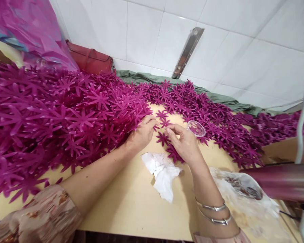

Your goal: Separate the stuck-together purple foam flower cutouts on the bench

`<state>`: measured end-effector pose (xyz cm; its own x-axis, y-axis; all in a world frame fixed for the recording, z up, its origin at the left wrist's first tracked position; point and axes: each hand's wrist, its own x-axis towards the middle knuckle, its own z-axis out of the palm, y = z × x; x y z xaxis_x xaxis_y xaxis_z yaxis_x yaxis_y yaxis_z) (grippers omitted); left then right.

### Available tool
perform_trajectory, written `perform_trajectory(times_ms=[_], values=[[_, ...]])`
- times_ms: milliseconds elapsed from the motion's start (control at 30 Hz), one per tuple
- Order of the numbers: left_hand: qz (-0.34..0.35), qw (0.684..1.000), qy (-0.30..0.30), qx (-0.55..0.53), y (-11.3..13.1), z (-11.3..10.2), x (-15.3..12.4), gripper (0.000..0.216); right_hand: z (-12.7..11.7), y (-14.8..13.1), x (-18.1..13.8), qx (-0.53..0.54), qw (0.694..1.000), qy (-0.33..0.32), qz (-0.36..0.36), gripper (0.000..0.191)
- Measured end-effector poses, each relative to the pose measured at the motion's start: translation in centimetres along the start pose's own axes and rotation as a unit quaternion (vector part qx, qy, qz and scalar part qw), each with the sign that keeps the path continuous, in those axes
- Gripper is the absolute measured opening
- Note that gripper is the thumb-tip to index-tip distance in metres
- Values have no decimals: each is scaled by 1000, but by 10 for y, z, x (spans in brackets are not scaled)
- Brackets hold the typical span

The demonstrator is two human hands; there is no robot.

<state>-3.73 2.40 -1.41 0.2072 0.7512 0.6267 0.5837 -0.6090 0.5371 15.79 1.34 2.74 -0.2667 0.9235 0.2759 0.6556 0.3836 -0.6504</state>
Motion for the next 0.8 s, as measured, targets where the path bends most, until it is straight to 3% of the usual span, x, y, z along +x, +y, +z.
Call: perform_trajectory(times_ms=[67,200,300,433,567,700,800], values=[[3,1000,8,-5,-2,1,-1,31,0,6,1,-42,999,-2,-14,19],[3,1000,11,-13,-5,1,-1,30,5,20,3,-128,989,-62,-39,25],[12,1000,6,-23,-4,1,1,29,9,25,2,-121,990,-58,-39,22],[2,999,6,-42,1,1,4,22,12,18,1,8,999,-32,-5,23],[-51,990,-19,-133,7,1,5,25,12,9,3,193,981,10,18,23],[-94,957,-57,-269,9,0,5,37,11,5,5,300,953,28,27,33],[-144,922,-68,-352,10,-2,7,42,12,2,6,313,947,72,11,39]])
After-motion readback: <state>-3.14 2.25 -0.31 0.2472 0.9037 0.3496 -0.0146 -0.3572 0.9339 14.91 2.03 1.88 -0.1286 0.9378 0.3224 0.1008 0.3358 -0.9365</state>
